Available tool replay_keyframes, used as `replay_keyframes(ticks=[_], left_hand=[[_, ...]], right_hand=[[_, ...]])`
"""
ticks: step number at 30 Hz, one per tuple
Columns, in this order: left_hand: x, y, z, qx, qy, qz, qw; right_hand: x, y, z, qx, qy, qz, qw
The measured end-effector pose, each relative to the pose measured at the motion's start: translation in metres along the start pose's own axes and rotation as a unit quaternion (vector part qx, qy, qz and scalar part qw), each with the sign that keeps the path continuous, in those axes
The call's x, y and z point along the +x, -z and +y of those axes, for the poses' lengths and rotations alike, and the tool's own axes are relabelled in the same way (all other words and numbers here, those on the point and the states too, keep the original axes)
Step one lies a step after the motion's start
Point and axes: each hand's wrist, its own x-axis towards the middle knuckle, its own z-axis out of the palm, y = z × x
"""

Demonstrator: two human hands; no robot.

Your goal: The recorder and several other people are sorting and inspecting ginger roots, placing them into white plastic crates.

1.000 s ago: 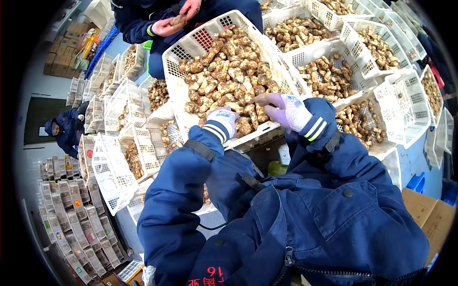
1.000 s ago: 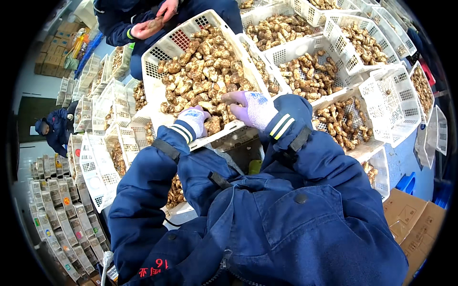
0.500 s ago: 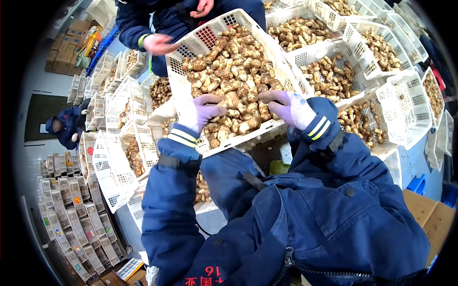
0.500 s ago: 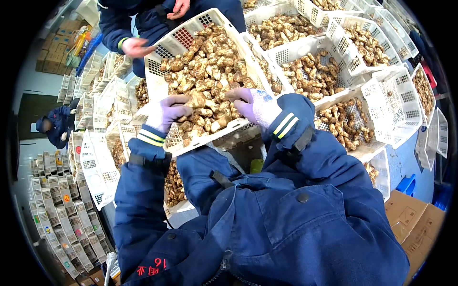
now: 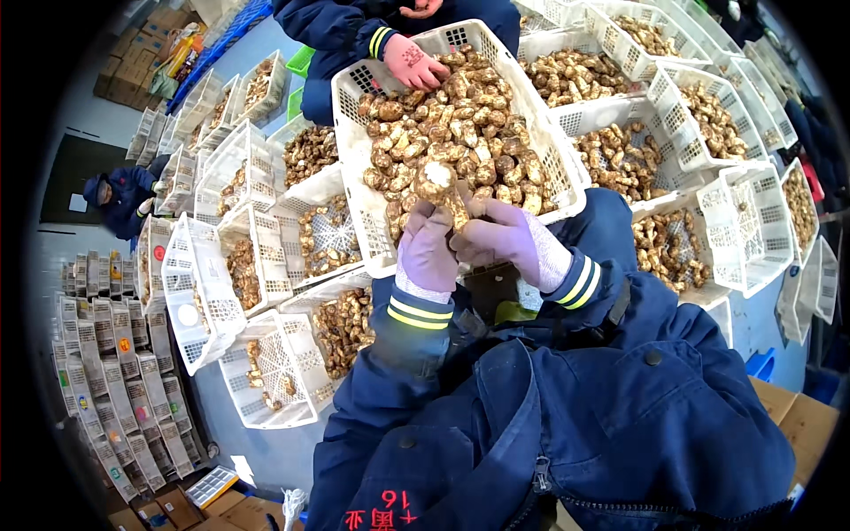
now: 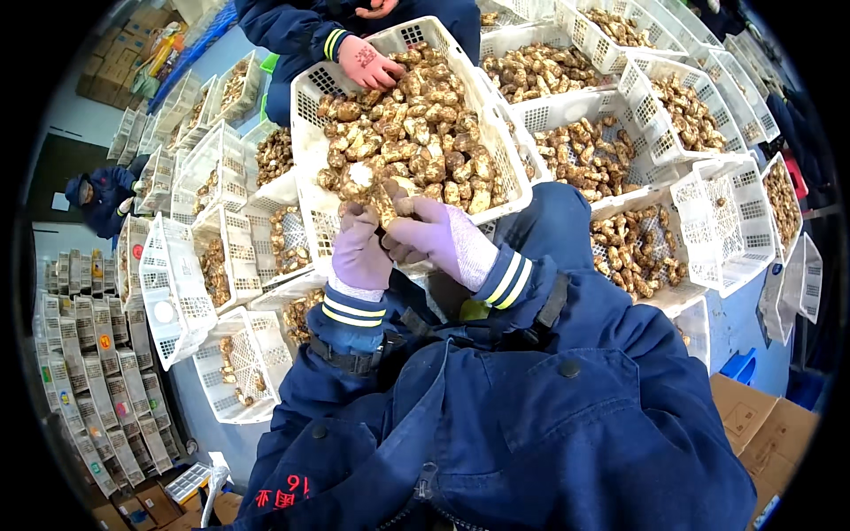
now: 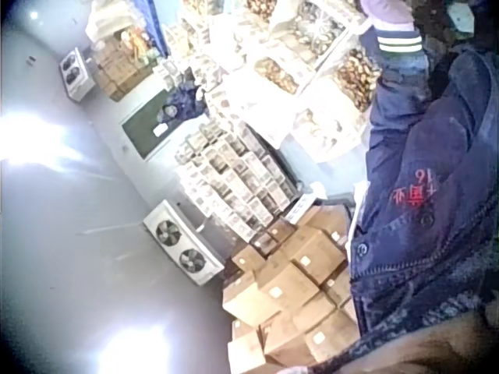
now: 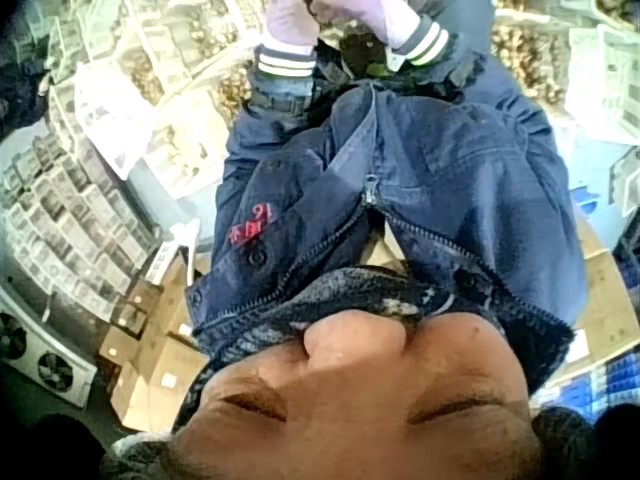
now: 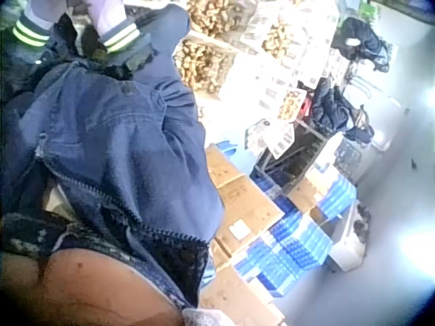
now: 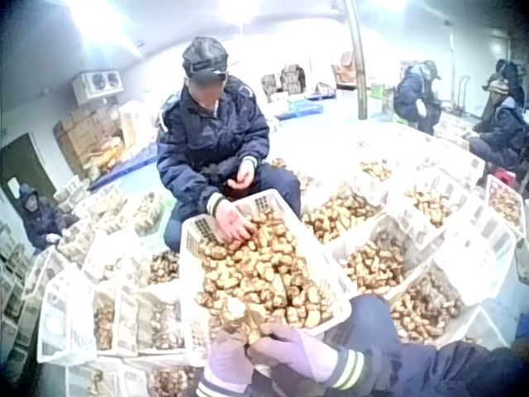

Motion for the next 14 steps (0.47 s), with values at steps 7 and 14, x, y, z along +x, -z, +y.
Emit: replay_keyframes(ticks=[7,14], left_hand=[[-0.003,-0.01,0.003,0.047,-0.044,-0.035,0.997],[-0.006,-0.022,0.015,0.102,-0.01,-0.07,0.992]], right_hand=[[0.001,0.006,0.005,0.056,-0.045,-0.008,0.997],[-0.003,0.001,-0.003,-0.035,0.017,0.043,0.998]])
